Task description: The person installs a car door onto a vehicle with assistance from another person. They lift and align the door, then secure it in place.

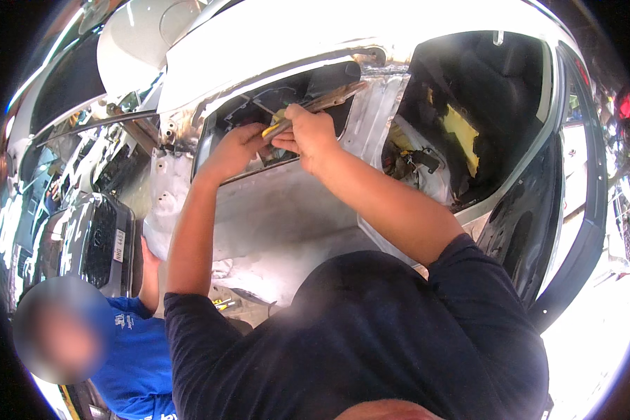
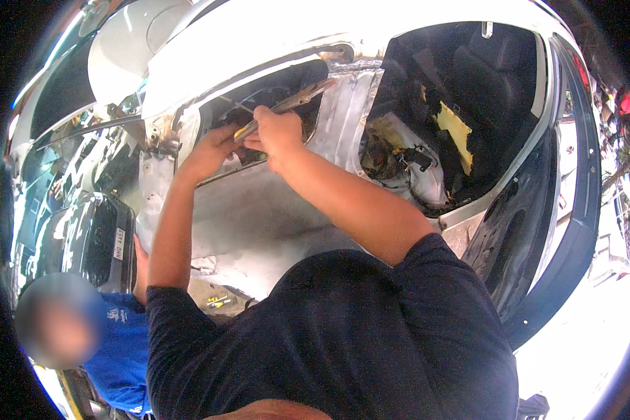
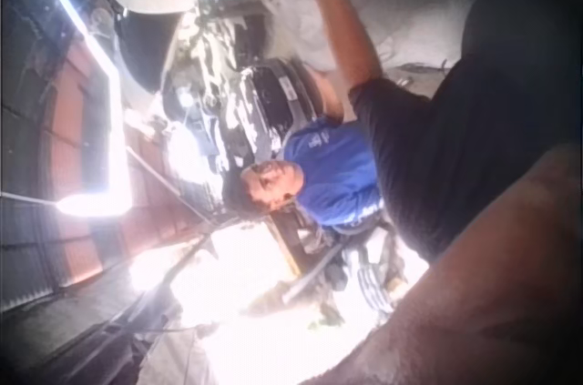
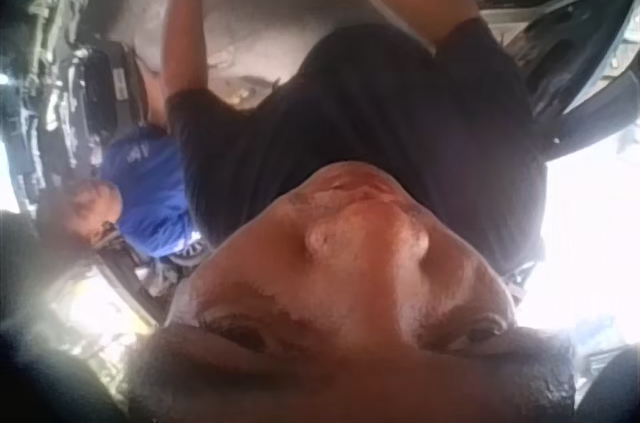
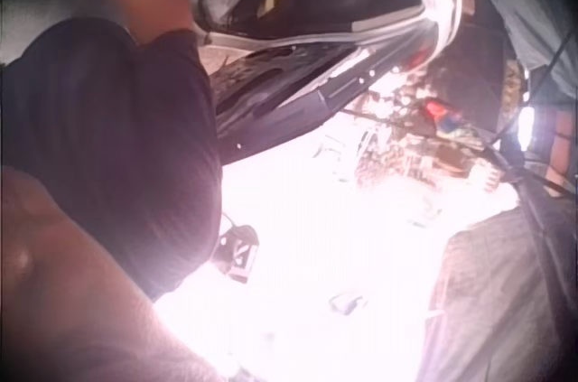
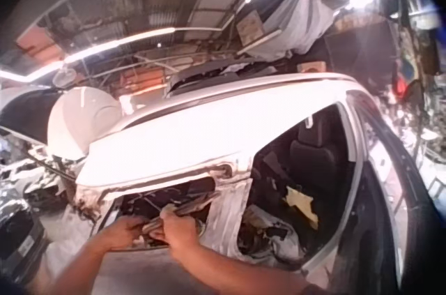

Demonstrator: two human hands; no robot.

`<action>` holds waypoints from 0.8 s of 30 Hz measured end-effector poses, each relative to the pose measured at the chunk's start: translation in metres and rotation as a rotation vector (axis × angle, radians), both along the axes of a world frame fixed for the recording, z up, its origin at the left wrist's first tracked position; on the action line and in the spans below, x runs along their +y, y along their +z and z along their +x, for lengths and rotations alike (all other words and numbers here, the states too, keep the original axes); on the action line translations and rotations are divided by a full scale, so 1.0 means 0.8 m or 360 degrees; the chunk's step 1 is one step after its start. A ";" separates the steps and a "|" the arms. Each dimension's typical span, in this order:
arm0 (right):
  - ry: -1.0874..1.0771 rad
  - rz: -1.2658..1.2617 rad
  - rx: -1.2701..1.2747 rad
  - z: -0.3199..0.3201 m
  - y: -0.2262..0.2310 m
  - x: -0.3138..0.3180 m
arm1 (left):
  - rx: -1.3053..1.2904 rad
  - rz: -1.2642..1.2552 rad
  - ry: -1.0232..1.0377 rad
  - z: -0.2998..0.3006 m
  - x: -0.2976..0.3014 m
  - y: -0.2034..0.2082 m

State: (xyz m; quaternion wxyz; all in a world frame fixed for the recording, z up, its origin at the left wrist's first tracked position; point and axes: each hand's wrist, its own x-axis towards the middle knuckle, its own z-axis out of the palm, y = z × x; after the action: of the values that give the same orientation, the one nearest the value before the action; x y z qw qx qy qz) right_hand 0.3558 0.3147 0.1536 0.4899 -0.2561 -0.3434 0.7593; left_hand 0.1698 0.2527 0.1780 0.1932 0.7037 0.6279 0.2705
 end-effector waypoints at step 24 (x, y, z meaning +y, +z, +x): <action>0.0767 0.0457 0.0410 0.066 -0.045 -0.026 | -0.0148 -0.0456 0.0049 0.006 -0.069 0.028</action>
State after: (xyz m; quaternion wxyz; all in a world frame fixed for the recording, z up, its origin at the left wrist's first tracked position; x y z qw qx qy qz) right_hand 0.4088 0.2938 0.1179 0.3665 0.0030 -0.4331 0.8235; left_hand 0.1746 0.1978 0.2008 0.3165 0.6458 0.6612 0.2135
